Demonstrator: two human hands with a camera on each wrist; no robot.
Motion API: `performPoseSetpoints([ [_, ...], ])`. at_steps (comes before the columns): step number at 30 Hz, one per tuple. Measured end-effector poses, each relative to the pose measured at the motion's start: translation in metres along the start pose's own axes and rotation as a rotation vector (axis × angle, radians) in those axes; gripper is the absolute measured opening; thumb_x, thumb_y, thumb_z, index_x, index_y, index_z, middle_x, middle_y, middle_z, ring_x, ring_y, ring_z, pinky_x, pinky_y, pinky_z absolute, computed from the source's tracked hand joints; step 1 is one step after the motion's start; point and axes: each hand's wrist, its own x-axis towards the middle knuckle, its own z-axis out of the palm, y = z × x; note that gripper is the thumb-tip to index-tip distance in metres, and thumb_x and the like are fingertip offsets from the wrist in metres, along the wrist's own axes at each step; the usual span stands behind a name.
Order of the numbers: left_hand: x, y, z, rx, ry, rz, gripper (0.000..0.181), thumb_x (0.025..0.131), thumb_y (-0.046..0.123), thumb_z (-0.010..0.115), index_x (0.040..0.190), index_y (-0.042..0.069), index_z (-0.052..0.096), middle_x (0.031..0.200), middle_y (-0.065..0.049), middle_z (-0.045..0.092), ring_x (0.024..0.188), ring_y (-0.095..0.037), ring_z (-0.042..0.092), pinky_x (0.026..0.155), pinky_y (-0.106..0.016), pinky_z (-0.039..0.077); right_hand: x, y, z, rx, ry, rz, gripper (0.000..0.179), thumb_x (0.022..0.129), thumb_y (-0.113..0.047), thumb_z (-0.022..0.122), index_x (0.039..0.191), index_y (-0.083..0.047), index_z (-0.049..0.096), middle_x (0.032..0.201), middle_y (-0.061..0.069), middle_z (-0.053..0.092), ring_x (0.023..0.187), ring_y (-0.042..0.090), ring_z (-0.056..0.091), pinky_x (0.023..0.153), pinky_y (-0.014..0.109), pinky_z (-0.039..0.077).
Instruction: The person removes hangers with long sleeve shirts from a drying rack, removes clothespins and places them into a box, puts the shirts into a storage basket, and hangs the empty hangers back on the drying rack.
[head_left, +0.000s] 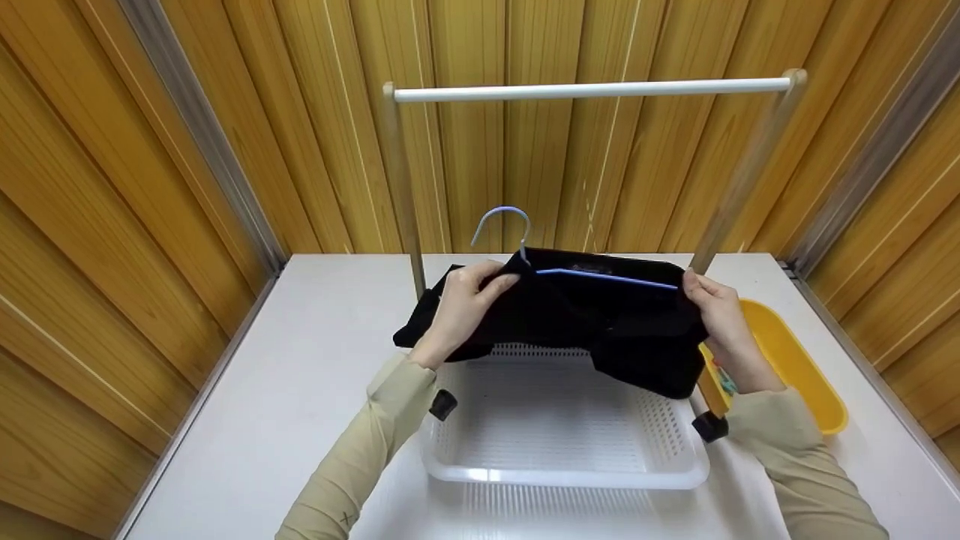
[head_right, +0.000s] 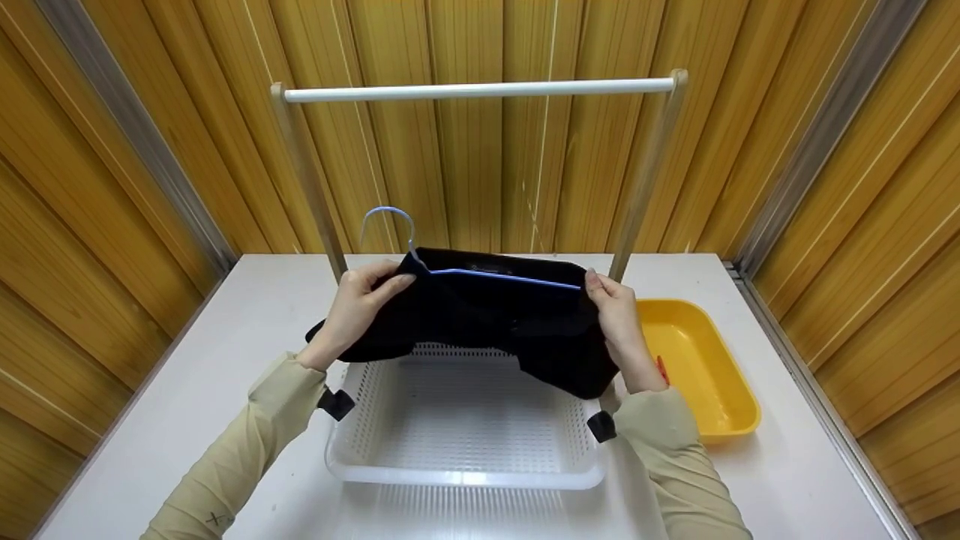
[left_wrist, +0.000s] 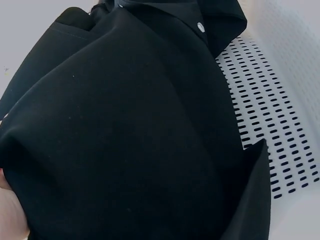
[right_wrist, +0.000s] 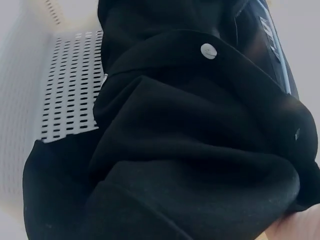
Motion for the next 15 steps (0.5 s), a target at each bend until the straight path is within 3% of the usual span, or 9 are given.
performPoseSetpoints([
  [8,-0.002,-0.005,-0.005,-0.042,-0.023,-0.052,0.016,0.087,0.022,0.061,0.089,0.007,0.068,0.084,0.006,0.064,0.076,-0.006,0.056,0.070,-0.026,0.043,0.001,-0.004,-0.012,0.230,-0.190,0.199,0.036,0.098,-0.019,0.037,0.092,-0.008,0.070,0.085,0.007,0.065,0.075,0.013,0.062,0.065,0.024,0.050],
  [15,-0.002,-0.008,-0.008,-0.069,-0.031,-0.081,0.019,0.089,0.024,0.058,0.088,0.007,0.067,0.082,0.006,0.063,0.074,-0.008,0.055,0.069,-0.027,0.043,-0.001,-0.005,-0.021,0.383,-0.328,0.241,0.042,0.100,-0.008,0.025,0.096,-0.005,0.066,0.084,0.004,0.062,0.072,0.010,0.059,0.064,0.020,0.048],
])
